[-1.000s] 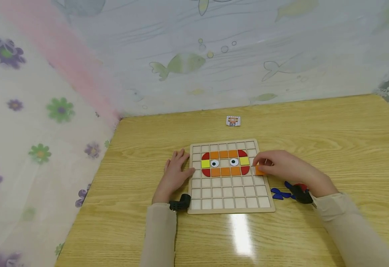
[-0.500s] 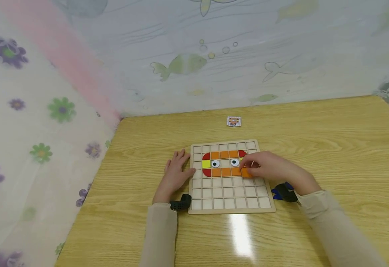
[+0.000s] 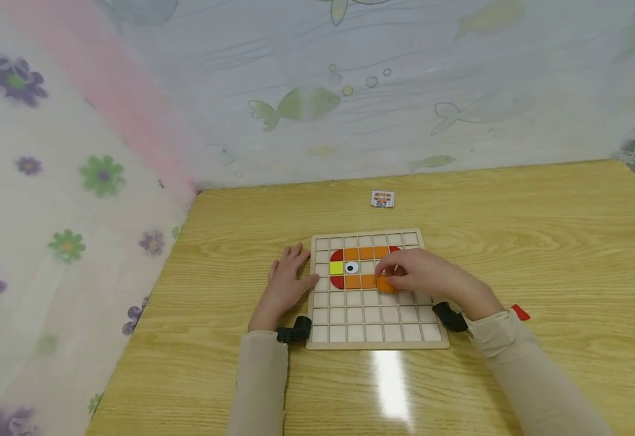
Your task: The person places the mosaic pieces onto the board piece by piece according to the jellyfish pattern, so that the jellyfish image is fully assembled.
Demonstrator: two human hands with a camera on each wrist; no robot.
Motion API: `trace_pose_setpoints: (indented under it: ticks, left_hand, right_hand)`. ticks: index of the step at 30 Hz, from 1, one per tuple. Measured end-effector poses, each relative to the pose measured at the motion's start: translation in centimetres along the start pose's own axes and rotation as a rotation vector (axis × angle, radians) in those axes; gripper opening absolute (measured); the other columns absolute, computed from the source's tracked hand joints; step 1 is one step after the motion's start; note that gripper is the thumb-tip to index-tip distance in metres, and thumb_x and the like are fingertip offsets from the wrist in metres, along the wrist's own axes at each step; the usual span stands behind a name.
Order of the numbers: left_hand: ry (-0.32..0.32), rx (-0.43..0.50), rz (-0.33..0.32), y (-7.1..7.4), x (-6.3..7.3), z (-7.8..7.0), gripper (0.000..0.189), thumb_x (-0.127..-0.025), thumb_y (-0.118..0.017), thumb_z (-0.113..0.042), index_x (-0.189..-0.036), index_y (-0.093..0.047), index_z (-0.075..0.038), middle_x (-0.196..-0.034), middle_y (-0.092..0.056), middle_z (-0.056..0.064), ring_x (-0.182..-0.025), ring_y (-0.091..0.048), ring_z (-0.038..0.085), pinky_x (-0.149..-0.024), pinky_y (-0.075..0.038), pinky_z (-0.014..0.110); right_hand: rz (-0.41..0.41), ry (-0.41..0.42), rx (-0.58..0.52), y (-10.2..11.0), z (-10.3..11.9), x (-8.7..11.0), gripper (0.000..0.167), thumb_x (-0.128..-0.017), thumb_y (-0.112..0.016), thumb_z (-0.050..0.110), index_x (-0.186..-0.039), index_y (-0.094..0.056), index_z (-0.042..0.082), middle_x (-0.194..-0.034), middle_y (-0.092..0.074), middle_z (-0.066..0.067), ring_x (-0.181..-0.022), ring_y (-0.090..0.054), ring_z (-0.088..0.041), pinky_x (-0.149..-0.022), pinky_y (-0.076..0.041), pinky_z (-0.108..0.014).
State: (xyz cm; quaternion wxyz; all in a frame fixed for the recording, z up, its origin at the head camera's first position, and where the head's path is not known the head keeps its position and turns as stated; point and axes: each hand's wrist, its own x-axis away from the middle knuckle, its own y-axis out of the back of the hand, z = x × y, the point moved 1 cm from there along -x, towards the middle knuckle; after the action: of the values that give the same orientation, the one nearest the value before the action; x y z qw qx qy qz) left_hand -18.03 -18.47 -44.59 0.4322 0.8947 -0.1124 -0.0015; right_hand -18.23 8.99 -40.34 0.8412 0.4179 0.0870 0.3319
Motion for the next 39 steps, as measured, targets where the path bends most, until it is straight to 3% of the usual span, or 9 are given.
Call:
trace_pose_setpoints:
  ticks: [13, 20, 27, 39]
  left_hand:
    - [0.007, -0.003, 0.002, 0.2, 0.0, -0.3, 0.057, -0.086, -0.057, -0.031, -0.138, -0.037, -0.014, -0.147, -0.016, 0.003, -0.135, -0.002, 0.021, -0.105, 0.002, 0.042]
    - [0.019, -0.013, 0.015, 0.2, 0.0, -0.4, 0.058, -0.087, -0.056, -0.031, -0.138, -0.035, -0.016, -0.148, -0.015, 0.001, -0.135, -0.002, 0.020, -0.106, 0.002, 0.041]
    - [0.010, -0.002, 0.008, 0.3, 0.0, -0.4, 0.058, -0.086, -0.056, -0.031, -0.138, -0.036, -0.014, -0.147, -0.016, 0.003, -0.135, -0.002, 0.021, -0.105, 0.002, 0.042]
    - [0.002, 0.003, 0.010, 0.2, 0.1, -0.4, 0.058, -0.087, -0.056, -0.030, -0.138, -0.036, -0.015, -0.148, -0.016, 0.003, -0.135, -0.002, 0.022, -0.105, 0.002, 0.044]
  right_hand:
    - [-0.049, 0.012, 0.027, -1.6, 1.3, -0.9, 0.011, -0.083, -0.061, 0.014, -0.090, -0.063, 0.022, -0.079, -0.057, 0.013, -0.073, -0.051, -0.007, -0.070, -0.043, -0.027]
    - [-0.061, -0.025, 0.056, -2.3, 1.7, -0.9, 0.006, -0.080, -0.064, 0.015, -0.083, -0.063, 0.021, -0.075, -0.056, 0.014, -0.070, -0.050, -0.008, -0.068, -0.042, -0.026]
    - [-0.076, 0.028, 0.110, -2.5, 2.2, -1.1, 0.003, -0.080, -0.067, 0.016, -0.081, -0.065, 0.014, -0.078, -0.056, 0.010, -0.070, -0.049, -0.009, -0.068, -0.043, -0.027]
    - [-0.104, 0.041, 0.126, -2.9, 2.1, -1.2, 0.006, -0.079, -0.067, 0.013, -0.081, -0.064, 0.018, -0.075, -0.055, 0.010, -0.068, -0.047, -0.008, -0.064, -0.041, -0.025]
